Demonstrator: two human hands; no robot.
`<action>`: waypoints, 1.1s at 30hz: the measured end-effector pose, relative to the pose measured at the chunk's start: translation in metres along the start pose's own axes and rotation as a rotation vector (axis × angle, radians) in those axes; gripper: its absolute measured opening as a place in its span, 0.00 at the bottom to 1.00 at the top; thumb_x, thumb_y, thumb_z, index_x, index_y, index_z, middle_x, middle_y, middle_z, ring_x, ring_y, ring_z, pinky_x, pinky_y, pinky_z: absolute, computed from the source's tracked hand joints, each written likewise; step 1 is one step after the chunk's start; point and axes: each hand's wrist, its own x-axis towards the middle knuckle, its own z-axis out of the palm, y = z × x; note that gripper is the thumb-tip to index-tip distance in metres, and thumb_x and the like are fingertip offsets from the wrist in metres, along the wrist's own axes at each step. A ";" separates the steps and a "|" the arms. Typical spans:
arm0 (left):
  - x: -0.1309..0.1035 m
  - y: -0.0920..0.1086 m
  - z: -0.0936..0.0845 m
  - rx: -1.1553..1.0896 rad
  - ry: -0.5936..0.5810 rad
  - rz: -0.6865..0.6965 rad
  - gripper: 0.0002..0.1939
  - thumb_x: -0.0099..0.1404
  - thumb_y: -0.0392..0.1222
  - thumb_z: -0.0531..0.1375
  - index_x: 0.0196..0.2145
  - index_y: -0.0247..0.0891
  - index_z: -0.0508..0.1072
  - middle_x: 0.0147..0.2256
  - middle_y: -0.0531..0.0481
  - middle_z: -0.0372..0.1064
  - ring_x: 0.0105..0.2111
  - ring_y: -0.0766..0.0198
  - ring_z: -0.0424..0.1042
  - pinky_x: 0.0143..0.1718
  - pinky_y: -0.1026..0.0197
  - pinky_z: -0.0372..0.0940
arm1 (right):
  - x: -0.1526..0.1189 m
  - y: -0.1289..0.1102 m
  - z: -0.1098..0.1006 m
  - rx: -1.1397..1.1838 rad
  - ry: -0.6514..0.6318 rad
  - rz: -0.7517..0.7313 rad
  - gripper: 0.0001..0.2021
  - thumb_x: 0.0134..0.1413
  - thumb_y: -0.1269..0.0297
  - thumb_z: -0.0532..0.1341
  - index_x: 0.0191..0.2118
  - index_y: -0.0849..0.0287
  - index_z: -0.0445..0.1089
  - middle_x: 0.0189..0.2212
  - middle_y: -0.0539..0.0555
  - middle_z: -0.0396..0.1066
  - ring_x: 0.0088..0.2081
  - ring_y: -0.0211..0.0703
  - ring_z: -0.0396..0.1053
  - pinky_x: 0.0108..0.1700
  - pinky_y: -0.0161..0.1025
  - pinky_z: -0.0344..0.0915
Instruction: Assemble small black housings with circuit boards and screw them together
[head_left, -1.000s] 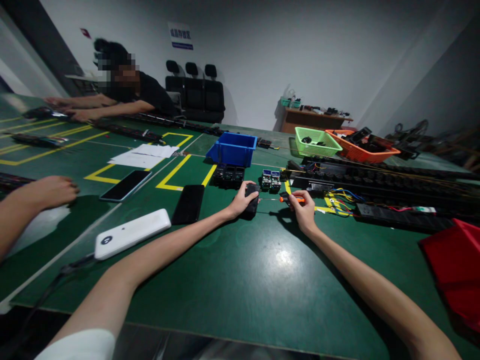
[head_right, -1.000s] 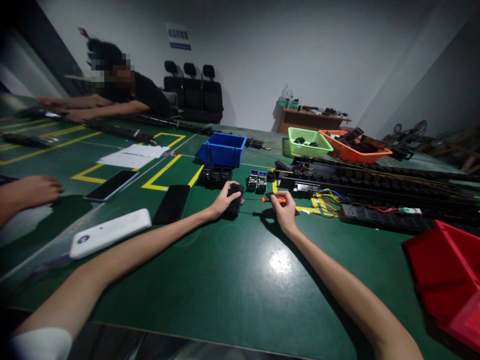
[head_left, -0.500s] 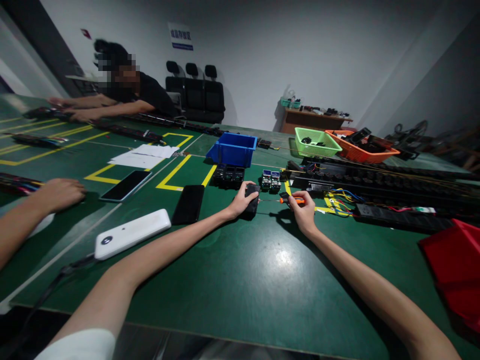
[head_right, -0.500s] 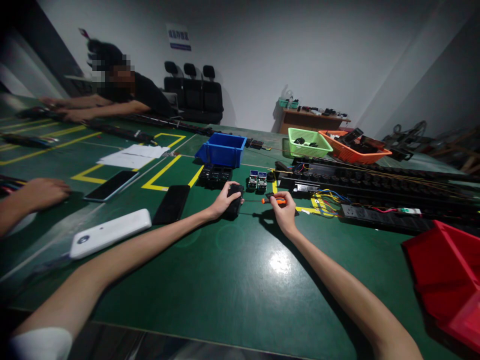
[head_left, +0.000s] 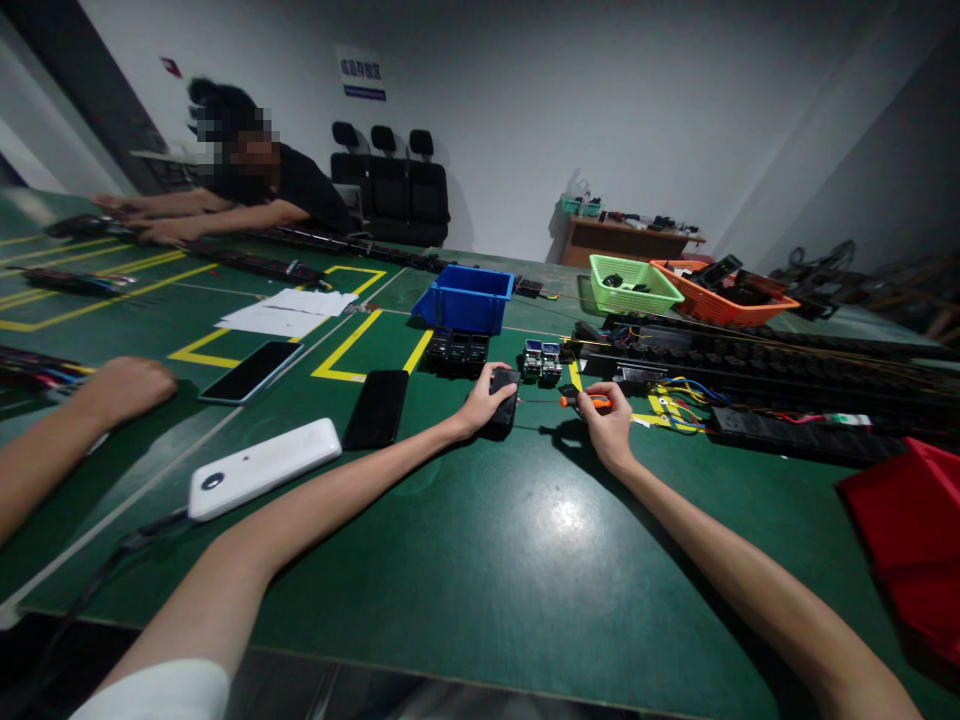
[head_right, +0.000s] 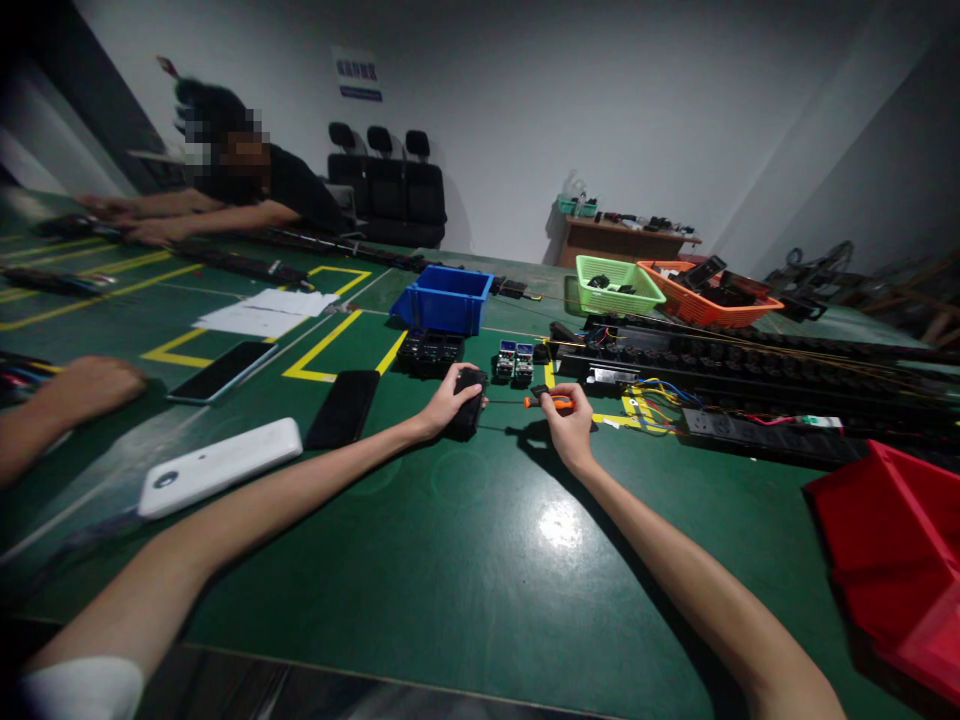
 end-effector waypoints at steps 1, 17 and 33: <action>0.000 0.000 0.000 0.001 -0.002 0.002 0.24 0.60 0.47 0.62 0.50 0.42 0.59 0.38 0.50 0.65 0.29 0.65 0.74 0.30 0.59 0.70 | 0.000 -0.001 0.000 -0.005 0.002 -0.004 0.10 0.52 0.56 0.63 0.34 0.57 0.66 0.28 0.49 0.67 0.28 0.38 0.65 0.30 0.36 0.64; 0.000 0.001 0.000 -0.018 -0.010 0.004 0.23 0.60 0.47 0.62 0.49 0.42 0.59 0.38 0.51 0.65 0.29 0.66 0.74 0.31 0.61 0.70 | 0.000 -0.001 -0.001 0.021 0.045 0.015 0.11 0.53 0.55 0.63 0.34 0.57 0.66 0.27 0.47 0.66 0.25 0.36 0.64 0.28 0.35 0.62; 0.000 0.001 0.000 -0.018 -0.009 -0.008 0.24 0.59 0.47 0.63 0.49 0.42 0.59 0.37 0.51 0.65 0.29 0.65 0.74 0.30 0.60 0.70 | 0.000 0.000 -0.001 0.045 0.006 0.041 0.11 0.53 0.55 0.63 0.33 0.58 0.67 0.26 0.47 0.66 0.24 0.36 0.63 0.26 0.34 0.61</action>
